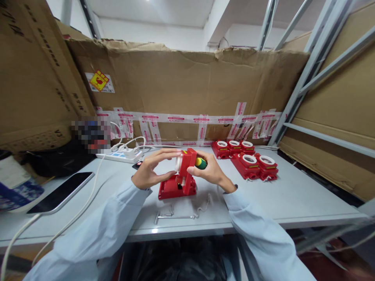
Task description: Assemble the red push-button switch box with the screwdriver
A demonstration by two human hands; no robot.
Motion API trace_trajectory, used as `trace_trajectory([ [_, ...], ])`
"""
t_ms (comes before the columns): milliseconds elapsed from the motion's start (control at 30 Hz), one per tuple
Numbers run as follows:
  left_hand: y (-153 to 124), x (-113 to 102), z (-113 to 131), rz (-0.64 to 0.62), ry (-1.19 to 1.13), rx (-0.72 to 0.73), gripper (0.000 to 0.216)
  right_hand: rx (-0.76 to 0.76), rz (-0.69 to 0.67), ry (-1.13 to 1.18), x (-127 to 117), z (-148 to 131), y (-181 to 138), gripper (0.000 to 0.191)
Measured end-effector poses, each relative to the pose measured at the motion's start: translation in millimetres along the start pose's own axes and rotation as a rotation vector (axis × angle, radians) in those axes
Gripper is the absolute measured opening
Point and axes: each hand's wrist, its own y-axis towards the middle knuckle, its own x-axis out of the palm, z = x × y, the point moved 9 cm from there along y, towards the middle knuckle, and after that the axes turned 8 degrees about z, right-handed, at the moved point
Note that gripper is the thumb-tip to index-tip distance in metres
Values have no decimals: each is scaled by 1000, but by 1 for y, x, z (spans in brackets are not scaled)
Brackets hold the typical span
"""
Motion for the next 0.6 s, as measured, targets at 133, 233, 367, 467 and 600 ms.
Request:
trace_trajectory([
  [133,0,-5,-2,77,20,-16,51,-23,-32,46,4,-7,-1,58],
  [233,-1,-7,-6,114,15,-43,51,-62,-27,41,4,-14,-1,66],
  [367,-1,-13,-12,192,10,-106,44,-112,26,2,1,-21,-1,69],
  [467,-3,-16,-16,226,9,-155,42,-123,48,-5,-1,-22,-1,71],
  [600,-2,-12,-15,195,13,-136,44,-119,42,-20,0,-19,-3,73],
])
